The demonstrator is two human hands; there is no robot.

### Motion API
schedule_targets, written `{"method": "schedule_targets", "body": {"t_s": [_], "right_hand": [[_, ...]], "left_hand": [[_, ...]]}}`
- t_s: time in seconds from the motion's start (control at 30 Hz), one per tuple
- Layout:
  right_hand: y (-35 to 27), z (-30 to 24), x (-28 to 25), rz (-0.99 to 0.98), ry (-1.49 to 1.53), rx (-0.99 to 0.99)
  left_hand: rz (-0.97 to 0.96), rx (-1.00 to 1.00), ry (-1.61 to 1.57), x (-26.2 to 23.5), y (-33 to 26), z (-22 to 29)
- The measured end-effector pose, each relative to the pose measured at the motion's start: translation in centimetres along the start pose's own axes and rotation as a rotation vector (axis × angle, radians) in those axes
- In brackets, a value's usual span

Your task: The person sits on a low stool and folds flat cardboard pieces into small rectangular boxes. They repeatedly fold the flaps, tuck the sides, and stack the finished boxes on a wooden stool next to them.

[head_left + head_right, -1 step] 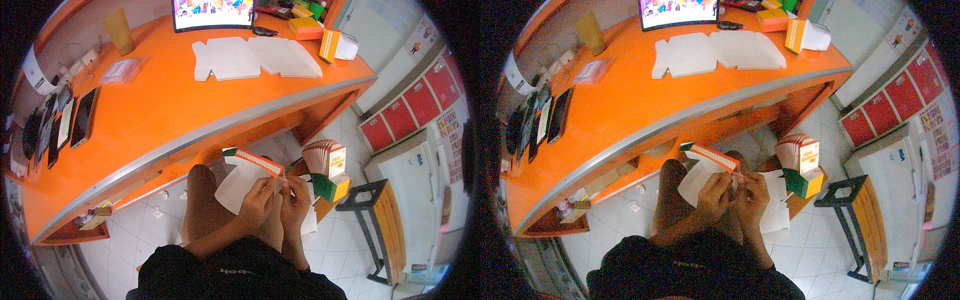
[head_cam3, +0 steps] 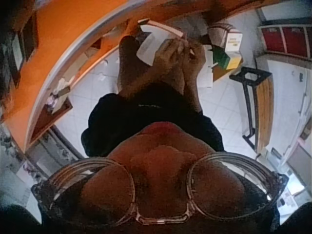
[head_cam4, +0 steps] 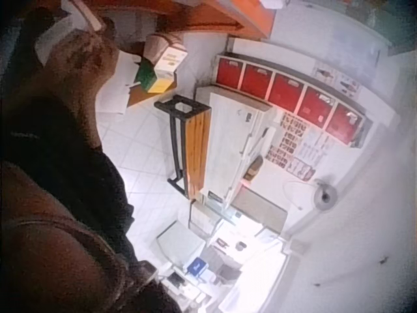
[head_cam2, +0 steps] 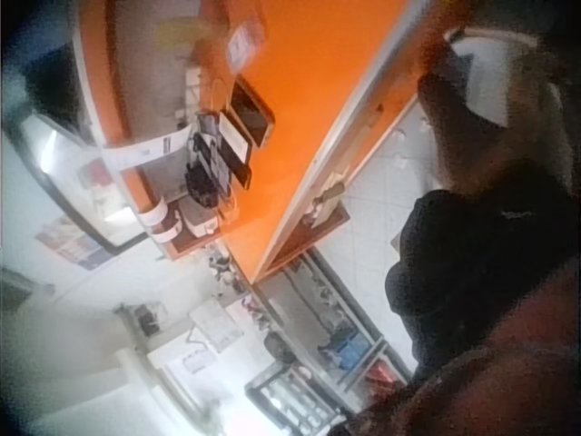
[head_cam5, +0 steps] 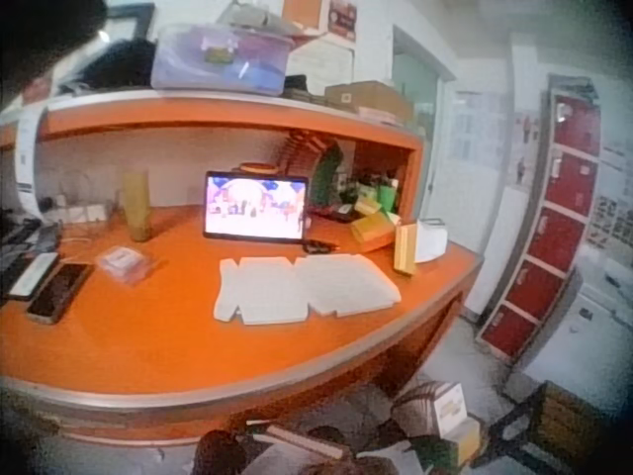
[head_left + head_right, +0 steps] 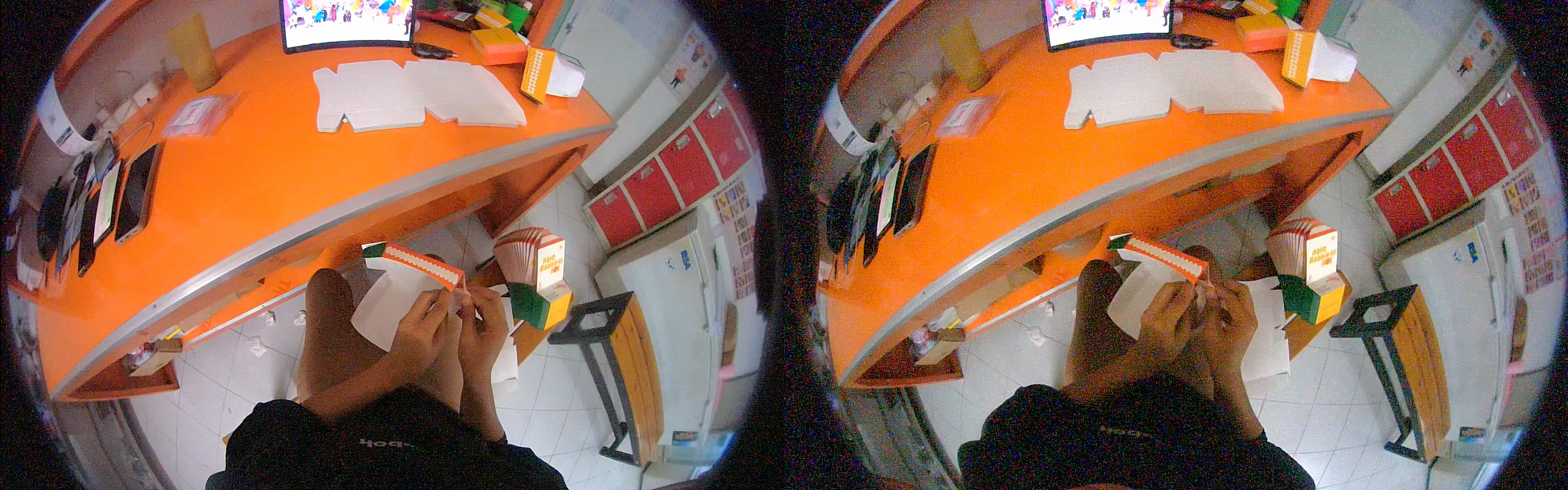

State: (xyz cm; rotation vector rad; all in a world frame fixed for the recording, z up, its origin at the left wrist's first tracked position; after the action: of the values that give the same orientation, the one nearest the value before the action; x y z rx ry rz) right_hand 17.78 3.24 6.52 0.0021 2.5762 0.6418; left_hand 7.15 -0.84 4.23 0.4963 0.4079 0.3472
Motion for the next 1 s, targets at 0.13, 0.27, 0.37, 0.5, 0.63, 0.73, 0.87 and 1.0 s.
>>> {"method": "schedule_targets", "body": {"t_s": [0.13, 0.27, 0.37, 0.5, 0.63, 0.73, 0.87, 1.0], "right_hand": [[0.0, 0.1, 0.0, -0.001, -0.001, 0.050], [0.0, 0.4, 0.1, -0.006, -0.013, 0.058], [-0.1, 0.1, 0.0, 0.075, 0.042, 0.036], [-0.2, 0.5, 0.0, 0.079, 0.034, 0.057], [0.0, 0.8, -0.5, -0.012, -0.007, -0.015], [0.1, 1.0, -0.9, -0.063, -0.064, -0.072], [0.1, 0.8, -1.2, -0.105, -0.091, -0.107], [0.0, 0.2, -1.3, -0.092, -0.107, -0.101]], "left_hand": [[0.004, -0.040, -0.012, -0.2, 0.2, 0.2], [0.030, -0.014, -0.005, -0.1, 0.2, -0.4], [0.048, 0.006, -0.012, -0.2, 0.4, -0.1], [0.036, -0.091, -0.105, -0.6, 1.0, -0.4], [0.044, -0.232, -0.286, -1.2, 1.5, -0.5], [0.008, -0.223, -0.273, -1.8, 1.7, -0.3], [0.033, -0.202, -0.320, -1.6, 1.5, -0.7], [0.002, -0.193, -0.303, -1.9, 1.9, -0.2]]}}
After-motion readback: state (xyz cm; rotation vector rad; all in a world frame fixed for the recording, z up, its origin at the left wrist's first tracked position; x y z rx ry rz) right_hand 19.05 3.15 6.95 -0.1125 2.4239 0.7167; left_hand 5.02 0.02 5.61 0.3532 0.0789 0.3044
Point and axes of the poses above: each hand's wrist, its own y-axis towards the middle knuckle, its own x-axis out of the palm, z = x × y, the point moved 2 cm from there along y, towards the middle knuckle, and after that the axes turned 4 degrees about -y, right-handed, at the moved point
